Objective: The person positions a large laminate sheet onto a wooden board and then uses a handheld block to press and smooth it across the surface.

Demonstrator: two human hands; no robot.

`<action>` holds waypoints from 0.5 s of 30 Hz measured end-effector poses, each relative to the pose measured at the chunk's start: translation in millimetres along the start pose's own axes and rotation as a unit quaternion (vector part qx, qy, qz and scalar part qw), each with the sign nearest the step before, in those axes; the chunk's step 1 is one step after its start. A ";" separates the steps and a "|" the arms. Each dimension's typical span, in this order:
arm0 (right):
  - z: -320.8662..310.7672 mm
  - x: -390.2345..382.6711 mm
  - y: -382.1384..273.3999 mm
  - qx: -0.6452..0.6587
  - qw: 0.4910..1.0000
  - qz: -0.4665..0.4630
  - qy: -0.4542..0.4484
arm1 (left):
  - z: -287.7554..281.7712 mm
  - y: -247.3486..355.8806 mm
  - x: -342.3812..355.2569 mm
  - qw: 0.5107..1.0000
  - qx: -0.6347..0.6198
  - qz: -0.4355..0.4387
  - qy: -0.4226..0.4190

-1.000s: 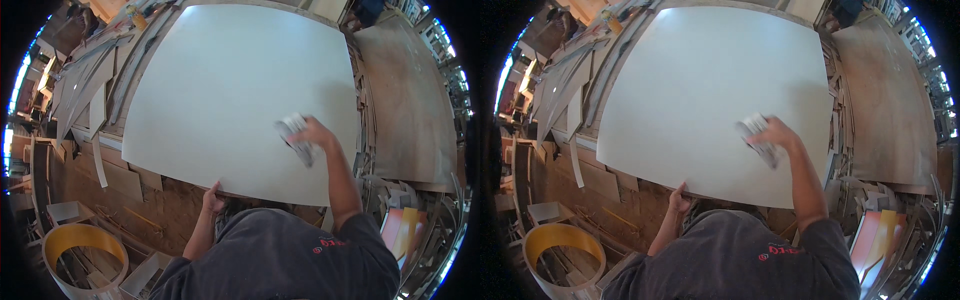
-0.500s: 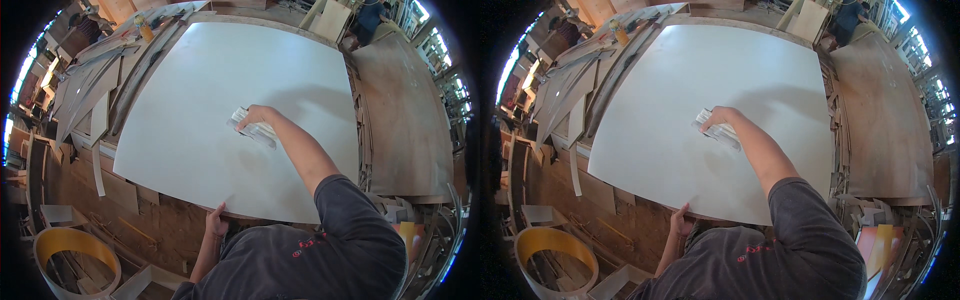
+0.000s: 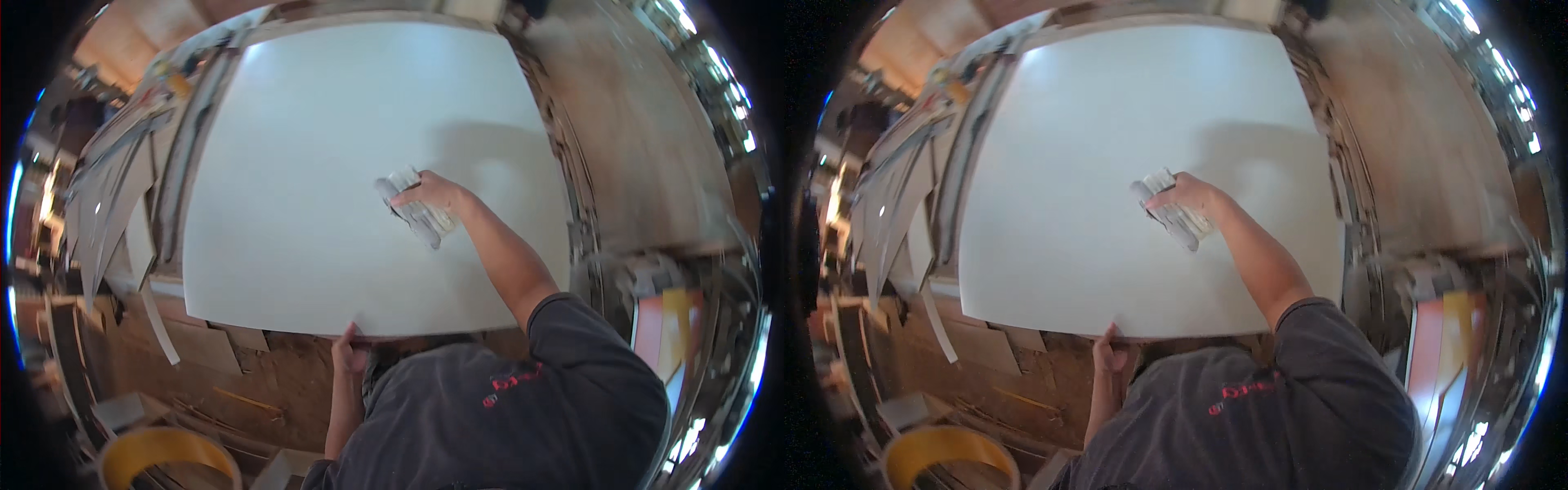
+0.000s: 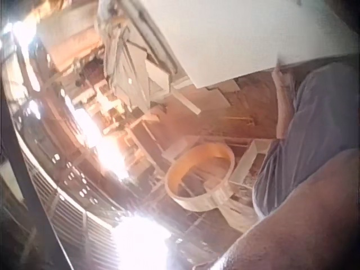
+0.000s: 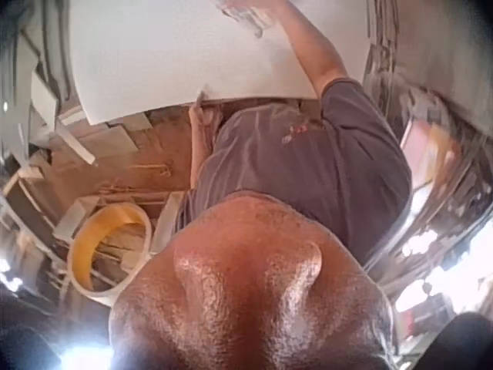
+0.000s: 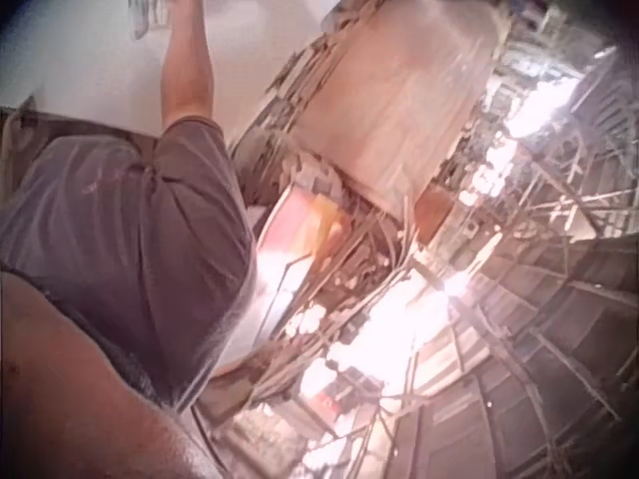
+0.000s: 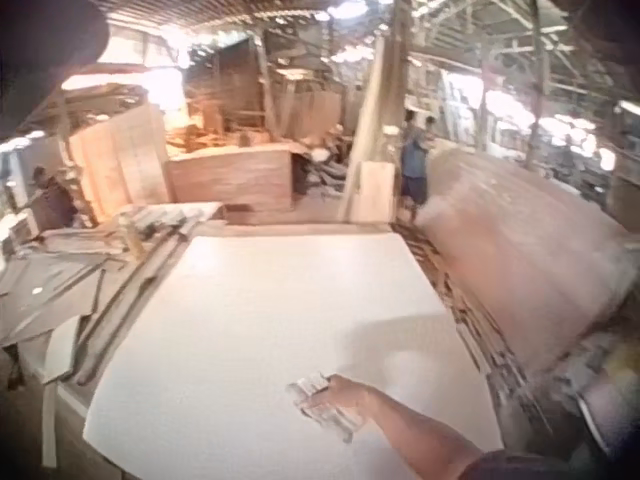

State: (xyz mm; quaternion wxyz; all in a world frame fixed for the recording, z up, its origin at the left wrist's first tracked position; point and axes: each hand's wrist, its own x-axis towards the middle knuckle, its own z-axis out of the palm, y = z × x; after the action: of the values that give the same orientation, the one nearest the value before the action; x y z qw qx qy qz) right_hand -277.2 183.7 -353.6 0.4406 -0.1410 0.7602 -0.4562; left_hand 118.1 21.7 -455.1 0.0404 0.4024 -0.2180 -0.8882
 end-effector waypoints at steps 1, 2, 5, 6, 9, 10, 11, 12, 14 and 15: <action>1.7 -26.2 20.4 0.146 0.989 -0.016 -0.001 | -11.8 -2.1 11.1 1.000 -0.017 -0.004 0.024; -3.4 -49.3 45.5 0.163 0.987 -0.002 0.018 | -19.7 -2.9 25.9 0.999 -0.030 -0.008 0.042; -9.3 -116.7 118.0 0.503 0.858 0.024 0.103 | -60.5 4.8 47.9 0.999 -0.002 -0.004 0.041; -18.6 -143.7 143.7 0.566 0.814 0.025 0.130 | -53.1 2.2 40.1 0.999 0.011 -0.020 0.039; -31.6 -202.2 159.9 0.553 0.787 -0.025 0.272 | -57.8 20.0 -2.1 0.973 0.137 -0.184 -0.014; -34.8 -207.8 157.9 0.438 0.829 -0.040 0.345 | -43.8 28.7 -7.2 0.972 0.149 -0.183 -0.016; -36.3 -222.8 169.0 0.313 0.848 -0.041 0.426 | -15.8 31.0 -21.3 0.919 0.344 -0.191 -0.016; -33.7 -225.7 179.4 0.115 0.872 -0.008 0.476 | 6.2 35.9 -38.3 0.829 0.525 -0.190 -0.016; -11.6 -199.8 168.2 -0.286 0.830 0.036 0.477 | 73.2 48.0 -19.0 0.781 0.611 -0.117 -0.056; 1.0 -177.7 173.9 -0.355 0.832 0.009 0.427 | 113.0 48.8 8.2 0.730 0.675 -0.029 -0.100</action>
State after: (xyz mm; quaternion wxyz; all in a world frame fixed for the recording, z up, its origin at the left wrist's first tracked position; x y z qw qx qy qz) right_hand -142.1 387.3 -399.8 -0.0039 -0.0717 0.9835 -0.1662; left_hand 24.8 15.8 -374.6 -0.2898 0.2385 -0.7514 -0.5428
